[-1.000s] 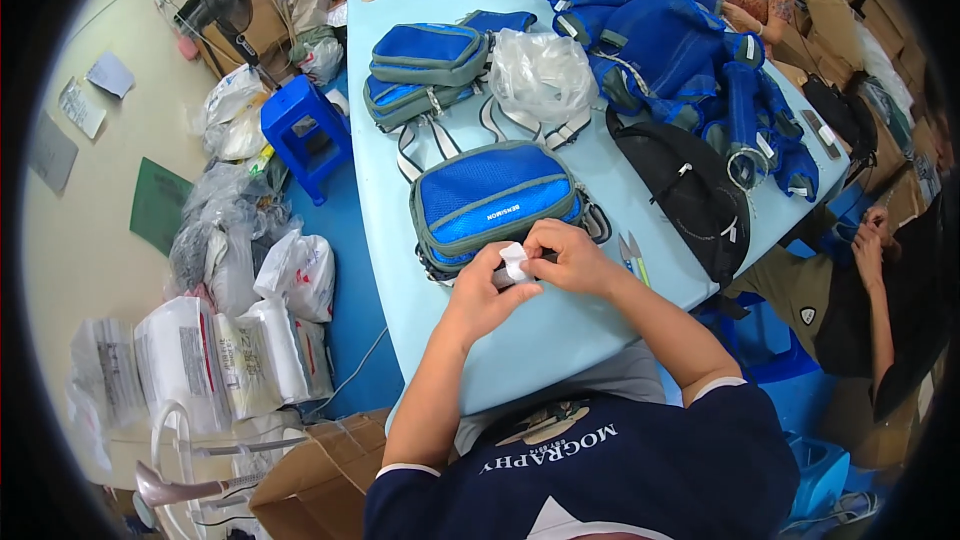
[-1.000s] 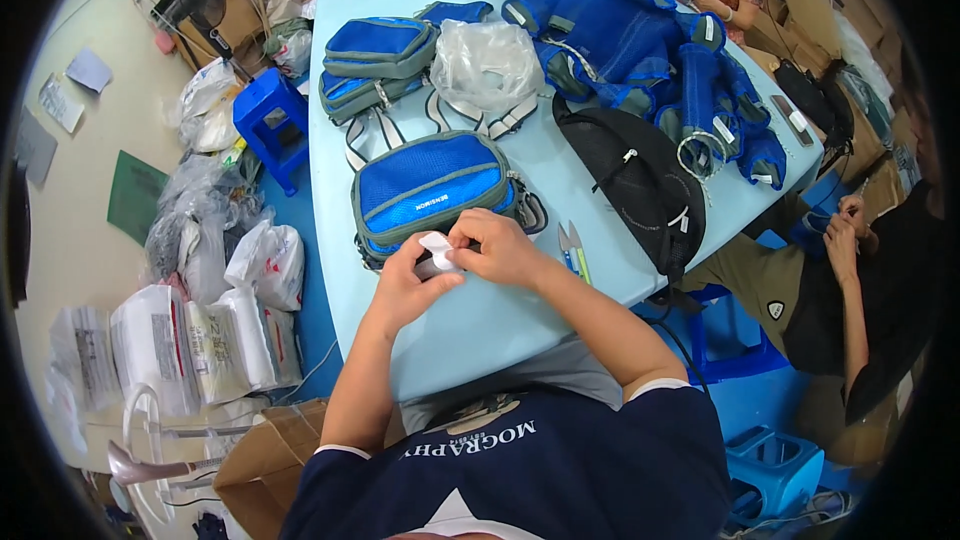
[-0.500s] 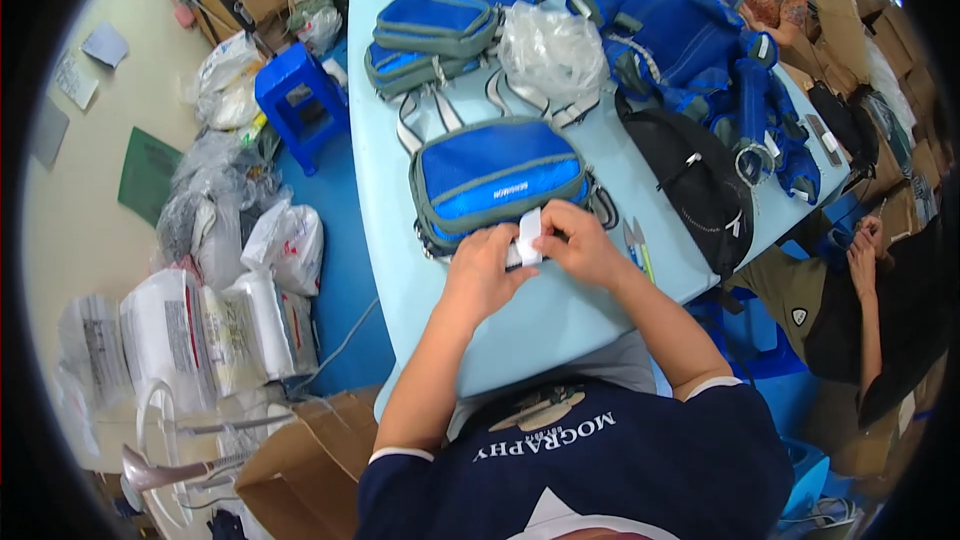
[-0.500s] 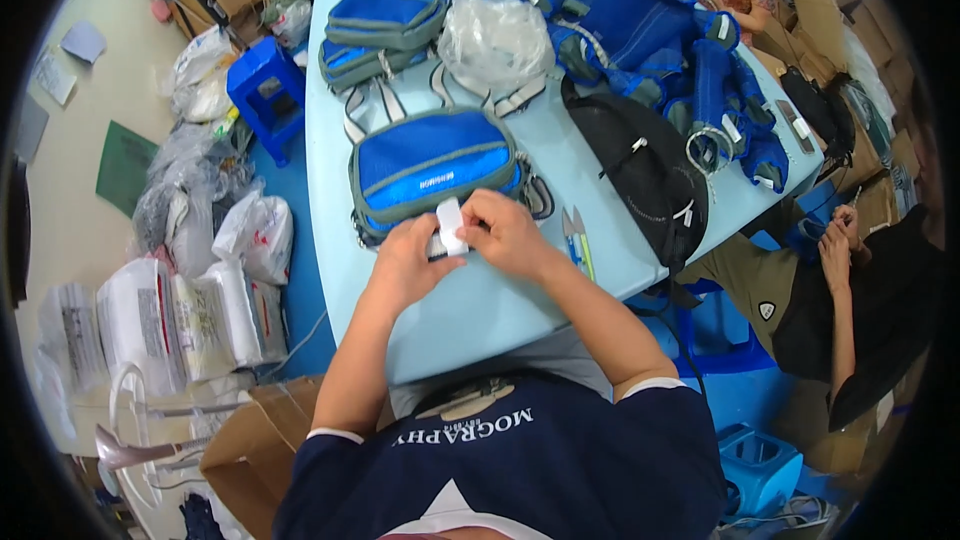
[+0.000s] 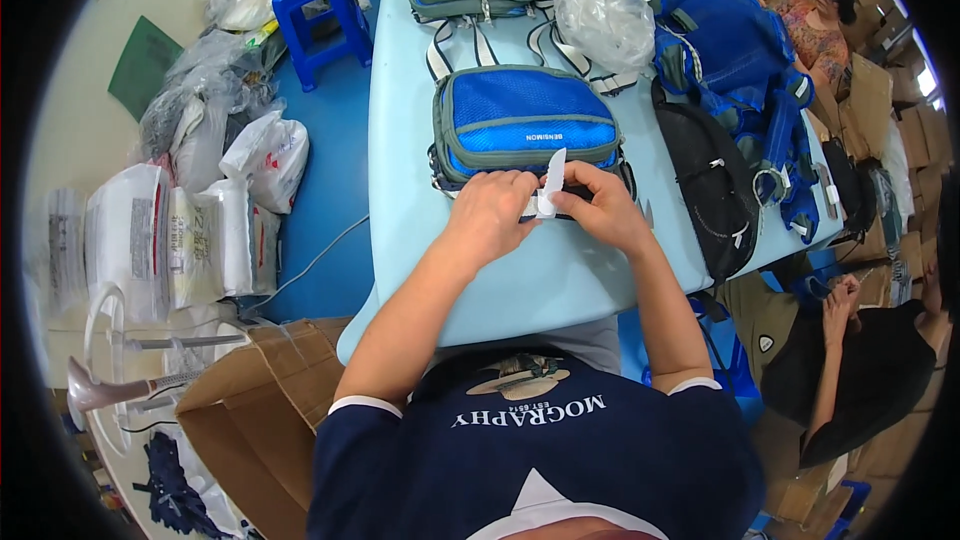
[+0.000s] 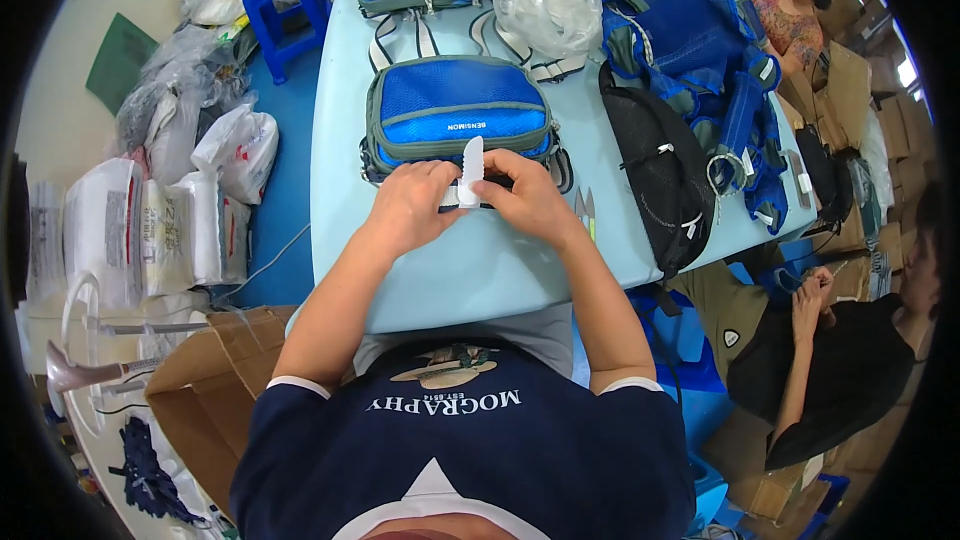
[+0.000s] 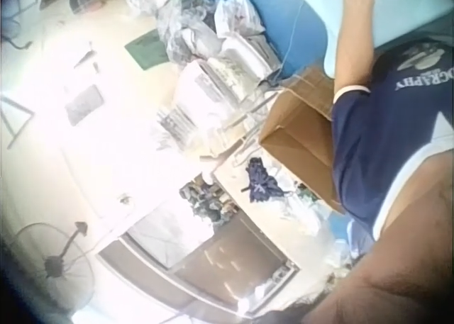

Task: Assembling and inspecting small pouches and attaching straps in a manufacturing workshop.

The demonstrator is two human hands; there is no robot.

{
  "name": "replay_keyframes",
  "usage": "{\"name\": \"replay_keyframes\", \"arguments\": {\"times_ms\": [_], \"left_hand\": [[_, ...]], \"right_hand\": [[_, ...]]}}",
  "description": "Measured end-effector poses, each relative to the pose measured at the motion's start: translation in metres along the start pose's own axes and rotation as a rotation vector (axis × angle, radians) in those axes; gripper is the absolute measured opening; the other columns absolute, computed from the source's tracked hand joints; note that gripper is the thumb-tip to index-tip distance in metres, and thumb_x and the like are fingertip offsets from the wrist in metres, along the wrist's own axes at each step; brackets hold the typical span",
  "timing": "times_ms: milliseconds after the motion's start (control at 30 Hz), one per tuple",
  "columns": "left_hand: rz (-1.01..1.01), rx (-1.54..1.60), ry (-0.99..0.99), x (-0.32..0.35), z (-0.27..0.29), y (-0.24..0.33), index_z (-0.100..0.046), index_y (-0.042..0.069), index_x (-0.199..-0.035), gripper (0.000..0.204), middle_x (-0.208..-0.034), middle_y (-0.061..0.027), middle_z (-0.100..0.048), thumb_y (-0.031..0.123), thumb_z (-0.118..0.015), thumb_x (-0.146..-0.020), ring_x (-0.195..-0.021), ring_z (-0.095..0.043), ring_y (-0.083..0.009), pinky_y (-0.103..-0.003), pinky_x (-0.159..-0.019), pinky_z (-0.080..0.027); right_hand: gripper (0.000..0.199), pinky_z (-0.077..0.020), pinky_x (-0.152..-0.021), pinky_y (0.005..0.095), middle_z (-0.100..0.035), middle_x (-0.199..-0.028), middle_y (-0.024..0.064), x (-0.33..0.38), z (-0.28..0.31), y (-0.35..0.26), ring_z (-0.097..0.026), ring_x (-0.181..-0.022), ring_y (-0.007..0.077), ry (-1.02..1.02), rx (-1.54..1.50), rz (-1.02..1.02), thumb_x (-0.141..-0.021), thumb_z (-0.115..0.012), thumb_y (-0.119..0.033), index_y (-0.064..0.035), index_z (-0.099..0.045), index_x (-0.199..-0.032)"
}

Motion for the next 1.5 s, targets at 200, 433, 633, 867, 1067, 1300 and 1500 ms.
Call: {"name": "replay_keyframes", "arguments": {"times_ms": [200,433,633,867,1067,1300,1500], "left_hand": [[-0.006,0.149,0.04,-0.002,0.01,0.004,-0.054,0.005,-0.102,0.044,-0.087,-0.0129,-0.062,0.012,-0.075,-0.064,-0.082,-0.059,-0.0302,-0.038,-0.073,-0.046],[0.099,0.501,0.033,-0.004,0.011,-0.006,-0.062,0.004,-0.096,0.023,-0.083,-0.0136,-0.061,0.009,-0.061,-0.073,-0.068,-0.059,-0.0283,-0.037,-0.061,-0.048],[-0.04,0.402,0.189,-0.005,0.013,0.001,-0.061,0.004,-0.091,0.018,-0.079,-0.0089,-0.059,0.007,-0.062,-0.074,-0.069,-0.059,-0.0274,-0.037,-0.061,-0.048],[-0.303,0.048,0.162,-0.005,0.018,0.014,-0.061,0.005,-0.088,0.019,-0.081,-0.0041,-0.057,0.004,-0.064,-0.069,-0.068,-0.058,-0.0223,-0.034,-0.06,-0.047],[-0.342,-0.134,0.039,-0.005,0.008,0.022,-0.06,0.004,-0.092,0.024,-0.084,-0.0046,-0.055,0.005,-0.063,-0.068,-0.07,-0.057,-0.0207,-0.032,-0.064,-0.046],[0.044,0.439,0.147,-0.009,0.007,-0.001,-0.061,0.002,-0.096,0.024,-0.087,-0.0099,-0.06,0.014,-0.066,-0.076,-0.075,-0.059,-0.0255,-0.032,-0.063,-0.046],[0.182,0.401,0.243,-0.023,0.007,0.013,-0.06,0.001,-0.073,0.011,-0.069,-0.0104,-0.057,0.009,-0.067,-0.075,-0.061,-0.055,-0.0228,-0.032,-0.056,-0.044]], "right_hand": [[0.017,-0.0461,-0.075,0.0245,-0.062,-0.09,0.0023,-0.002,0.004,0.003,-0.057,-0.082,0.0085,0.028,-0.046,0.007,-0.082,-0.06,-0.005,0.0001,-0.059,-0.098],[0.009,-0.0441,-0.068,0.022,-0.06,-0.084,0.0009,-0.003,0.007,0.007,-0.054,-0.076,0.0062,0.113,-0.079,0.033,-0.084,-0.059,-0.006,-0.0002,-0.059,-0.091],[0.008,-0.0444,-0.068,0.0218,-0.06,-0.083,0.0018,-0.001,0.004,0.006,-0.055,-0.076,0.0074,0.144,-0.181,-0.031,-0.084,-0.058,-0.004,-0.0007,-0.059,-0.091],[0.008,-0.0452,-0.067,0.0222,-0.061,-0.082,0.002,0.003,0.001,0.019,-0.055,-0.073,0.0078,0.288,-0.3,-0.035,-0.083,-0.059,-0.004,-0.0006,-0.06,-0.091],[0.008,-0.0441,-0.064,0.0218,-0.061,-0.08,0.002,0.003,0.006,0.021,-0.054,-0.07,0.0072,0.27,-0.293,-0.041,-0.083,-0.059,-0.003,0.001,-0.06,-0.09],[0.005,-0.0402,-0.058,0.0219,-0.059,-0.074,0.0003,0.002,0.014,0.014,-0.05,-0.066,0.0054,0.303,-0.071,0.082,-0.079,-0.063,-0.004,0.0009,-0.062,-0.079],[0.015,-0.0434,-0.06,0.0317,-0.057,-0.074,0.0093,0.008,0.009,-0.002,-0.053,-0.065,0.0235,0.277,0.229,0.299,-0.074,-0.07,-0.011,-0.001,-0.061,-0.081]]}}
Point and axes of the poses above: each hand's wrist, its own x-axis away from the middle knuckle, its own z-axis out of the back of the hand, y = z × x, the point moved 6 cm from there along -x, towards the middle knuckle
